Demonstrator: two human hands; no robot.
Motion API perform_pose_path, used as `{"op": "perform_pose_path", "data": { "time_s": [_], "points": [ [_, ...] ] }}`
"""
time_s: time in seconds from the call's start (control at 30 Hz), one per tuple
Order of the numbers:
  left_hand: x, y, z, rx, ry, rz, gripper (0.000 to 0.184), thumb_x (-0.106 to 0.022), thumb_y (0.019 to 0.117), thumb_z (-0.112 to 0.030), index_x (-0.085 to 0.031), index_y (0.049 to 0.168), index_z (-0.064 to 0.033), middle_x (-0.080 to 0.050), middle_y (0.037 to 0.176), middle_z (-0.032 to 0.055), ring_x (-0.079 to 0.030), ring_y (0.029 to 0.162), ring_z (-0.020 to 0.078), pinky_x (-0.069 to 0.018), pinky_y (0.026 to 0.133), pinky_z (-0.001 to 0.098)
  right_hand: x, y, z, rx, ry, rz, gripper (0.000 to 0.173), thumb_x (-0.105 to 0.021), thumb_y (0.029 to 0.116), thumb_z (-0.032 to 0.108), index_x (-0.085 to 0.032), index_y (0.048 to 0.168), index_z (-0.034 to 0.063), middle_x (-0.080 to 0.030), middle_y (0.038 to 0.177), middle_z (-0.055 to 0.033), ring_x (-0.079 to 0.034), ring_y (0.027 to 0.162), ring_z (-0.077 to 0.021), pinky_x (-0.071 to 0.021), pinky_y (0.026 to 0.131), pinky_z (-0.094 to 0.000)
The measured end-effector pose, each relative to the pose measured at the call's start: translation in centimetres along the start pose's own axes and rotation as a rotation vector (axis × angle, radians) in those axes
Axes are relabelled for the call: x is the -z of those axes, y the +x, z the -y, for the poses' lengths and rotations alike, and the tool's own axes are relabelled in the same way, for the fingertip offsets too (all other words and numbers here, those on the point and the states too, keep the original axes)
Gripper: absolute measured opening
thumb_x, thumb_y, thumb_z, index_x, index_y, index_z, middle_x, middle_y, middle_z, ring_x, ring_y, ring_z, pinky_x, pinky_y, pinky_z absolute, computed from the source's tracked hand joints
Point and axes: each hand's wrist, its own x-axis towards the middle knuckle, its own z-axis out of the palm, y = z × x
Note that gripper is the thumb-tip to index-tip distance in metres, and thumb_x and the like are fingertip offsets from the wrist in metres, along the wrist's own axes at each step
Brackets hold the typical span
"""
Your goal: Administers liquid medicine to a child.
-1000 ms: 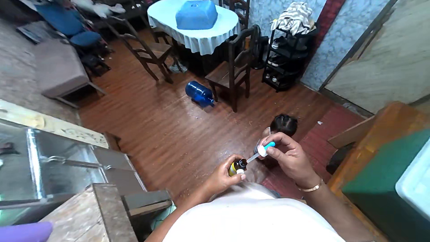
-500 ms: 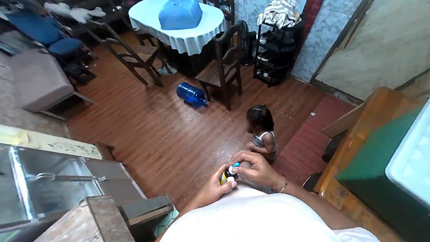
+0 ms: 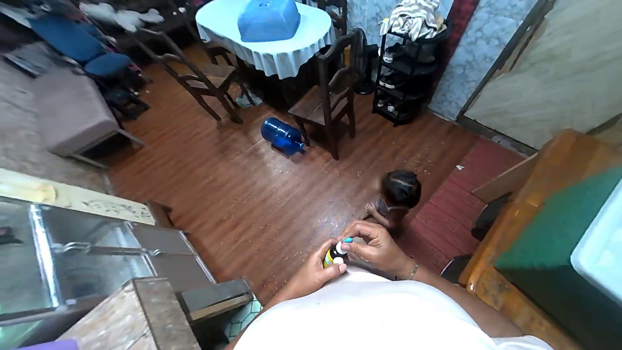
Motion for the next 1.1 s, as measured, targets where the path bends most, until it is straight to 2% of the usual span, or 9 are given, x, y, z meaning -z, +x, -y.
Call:
{"op": "perform_pose_path", "data": {
  "time_s": [0.17, 0.23, 0.33, 0.4, 0.47, 0.67, 0.87, 1.1],
  "points": [
    [0.1, 0.2, -0.3, -0.024, 0.004, -0.011, 0.044, -0.07, 0.0935, -0.021, -0.052, 0.129, -0.0025, -0.067, 0.106, -0.0036, -0.066, 0.095, 0.003, -0.056, 0.086, 0.0237, 0.3, 0.3, 0.2, -0.002, -0.011, 0.007, 0.015, -0.073, 0.0946, 0.011, -0.071, 0.1, -0.0033, -0.071, 0.106, -0.01, -0.068, 0.1, -0.0135, -0.058, 0.092, -0.0308],
    [0.2, 0.3, -0.3, -0.015, -0.014, -0.018, 0.045, -0.07, 0.0934, -0.022, -0.052, 0.13, -0.0024, -0.068, 0.107, -0.0028, -0.066, 0.095, 0.0039, -0.0561, 0.086, 0.0244, 0.4, 0.5, 0.6, -0.041, 0.053, -0.075, 0.013, -0.072, 0.0942, 0.009, -0.072, 0.101, -0.0022, -0.07, 0.109, -0.0087, -0.068, 0.1, -0.0122, -0.0586, 0.089, -0.0285],
    [0.4, 0.3, 0.0, -0.004, -0.018, -0.028, 0.047, -0.07, 0.0924, -0.024, -0.052, 0.129, -0.0013, -0.067, 0.108, -0.0012, -0.066, 0.095, 0.0053, -0.0561, 0.086, 0.0252, 0.9, 0.9, 1.0, -0.156, 0.28, -0.273, 0.011, -0.069, 0.0949, 0.006, -0.072, 0.104, 0.002, -0.071, 0.104, -0.0038, -0.068, 0.085, -0.0086, -0.06, 0.076, -0.0259],
    [0.5, 0.2, 0.0, -0.005, -0.025, -0.029, 0.046, -0.07, 0.0923, -0.025, -0.053, 0.129, -0.0031, -0.067, 0.108, -0.0015, -0.065, 0.094, 0.0055, -0.0558, 0.085, 0.0251, 1.4, 1.0, 1.2, -0.244, 0.428, -0.383, 0.01, -0.065, 0.0967, 0.005, -0.071, 0.105, 0.002, -0.072, 0.095, -0.0051, -0.065, 0.07, -0.0077, -0.0574, 0.064, -0.0239],
    [0.6, 0.2, 0.1, -0.014, -0.032, -0.024, 0.046, -0.07, 0.0927, -0.027, -0.053, 0.13, -0.0039, -0.067, 0.109, -0.0007, -0.065, 0.095, 0.0068, -0.0558, 0.086, 0.0262, 2.1, 0.8, 1.2, -0.32, 0.531, -0.447, 0.011, -0.061, 0.099, 0.005, -0.068, 0.106, 0.0012, -0.07, 0.089, -0.0075, -0.063, 0.063, -0.0091, -0.0568, 0.06, -0.0242],
    [0.4, 0.1, 0.7, -0.049, -0.065, -0.013, 0.048, -0.071, 0.0929, -0.03, -0.053, 0.13, -0.0059, -0.068, 0.109, -0.0027, -0.066, 0.095, 0.0062, -0.0558, 0.086, 0.0259, 3.6, -0.2, 0.9, -0.372, 0.604, -0.591, 0.015, -0.053, 0.1035, 0.008, -0.067, 0.107, 0.0015, -0.068, 0.084, -0.0077, -0.063, 0.062, -0.011, -0.0576, 0.06, -0.0259],
    [0.2, 0.2, 0.4, -0.039, -0.105, -0.009, 0.047, -0.073, 0.0916, -0.032, -0.055, 0.129, -0.0094, -0.068, 0.113, -0.0035, -0.066, 0.097, 0.0066, -0.0561, 0.088, 0.0264, 4.9, -0.7, 0.8, -0.389, 0.58, -0.671, 0.018, -0.049, 0.1057, 0.01, -0.065, 0.109, 0.0022, -0.067, 0.084, -0.007, -0.063, 0.064, -0.0115, -0.0576, 0.06, -0.0263],
    [-0.2, 0.3, 0.9, -0.071, -0.087, -0.015, 0.046, -0.073, 0.0916, -0.029, -0.056, 0.13, -0.0104, -0.067, 0.116, -0.0018, -0.065, 0.1, 0.0073, -0.0556, 0.089, 0.0268, 6.2, -0.5, 0.9, -0.355, 0.58, -0.596, 0.02, -0.046, 0.1066, 0.01, -0.064, 0.112, 0.0024, -0.068, 0.087, -0.0084, -0.066, 0.067, -0.0125, -0.0592, 0.063, -0.0275]
  ]
}}
